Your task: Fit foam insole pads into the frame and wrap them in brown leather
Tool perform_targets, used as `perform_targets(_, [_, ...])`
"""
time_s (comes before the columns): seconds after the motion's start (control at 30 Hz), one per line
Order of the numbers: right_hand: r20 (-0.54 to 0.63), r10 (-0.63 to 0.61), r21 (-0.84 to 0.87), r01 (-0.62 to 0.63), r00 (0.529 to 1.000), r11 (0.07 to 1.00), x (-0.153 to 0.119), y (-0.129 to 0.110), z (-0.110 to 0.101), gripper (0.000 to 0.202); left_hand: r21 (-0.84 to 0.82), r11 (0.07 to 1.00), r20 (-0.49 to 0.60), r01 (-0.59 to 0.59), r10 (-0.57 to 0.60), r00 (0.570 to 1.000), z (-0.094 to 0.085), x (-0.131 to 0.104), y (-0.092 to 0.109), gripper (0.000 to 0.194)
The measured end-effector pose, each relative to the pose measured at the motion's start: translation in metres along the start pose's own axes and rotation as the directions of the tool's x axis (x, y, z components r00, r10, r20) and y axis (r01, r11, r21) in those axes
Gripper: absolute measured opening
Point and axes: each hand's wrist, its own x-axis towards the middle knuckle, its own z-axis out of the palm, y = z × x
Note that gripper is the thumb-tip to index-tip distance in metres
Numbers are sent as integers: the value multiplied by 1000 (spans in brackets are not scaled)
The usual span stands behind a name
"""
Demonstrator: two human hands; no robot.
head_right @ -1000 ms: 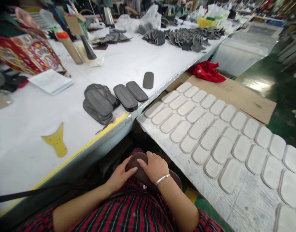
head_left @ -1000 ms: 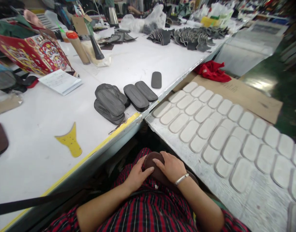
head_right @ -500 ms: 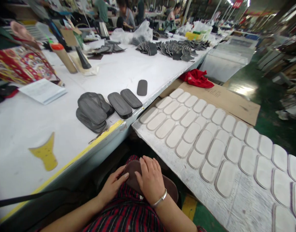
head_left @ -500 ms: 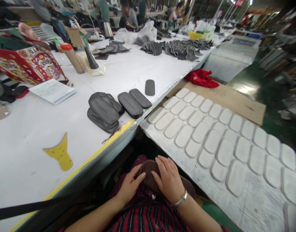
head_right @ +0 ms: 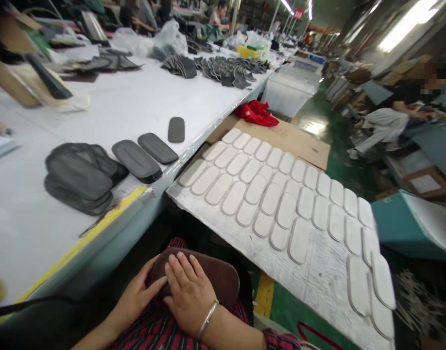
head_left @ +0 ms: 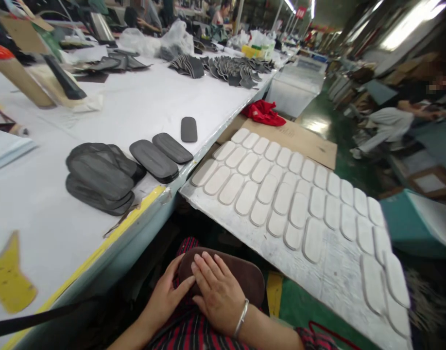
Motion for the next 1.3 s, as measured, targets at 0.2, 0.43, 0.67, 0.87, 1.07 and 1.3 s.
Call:
perform_targets(0.2, [-9, 47, 33, -47, 999, 998, -13, 6, -4, 65, 5, 998, 78, -62, 61, 995, 3, 9, -3, 59])
perform_targets(0.43, [-66, 129, 75, -124, 989, 989, -32, 15, 0, 72, -25, 999, 12, -29, 29, 1000, 13, 8, 4, 54])
perform_targets(0.67, [-108, 256, 78, -249, 961, 965, -68, 36, -2, 80, 7, 1000, -59, -1, 1, 998, 21, 7, 8, 51])
perform_targets(0.87, [-104, 443, 537, -325, 891, 779, -107, 73, -2, 89, 98, 994, -78, 42, -34, 996, 15, 10, 9, 55])
perform_targets(1.07, [171, 786, 983, -156, 593, -96, -137, 85, 38, 52, 110, 993, -9, -42, 44, 999, 10, 11, -4, 70])
perform_targets(1.3, [-3, 718, 978, -147, 696, 146, -113, 60, 36, 64, 118, 993, -56, 5, 2, 998, 17, 6, 1, 81])
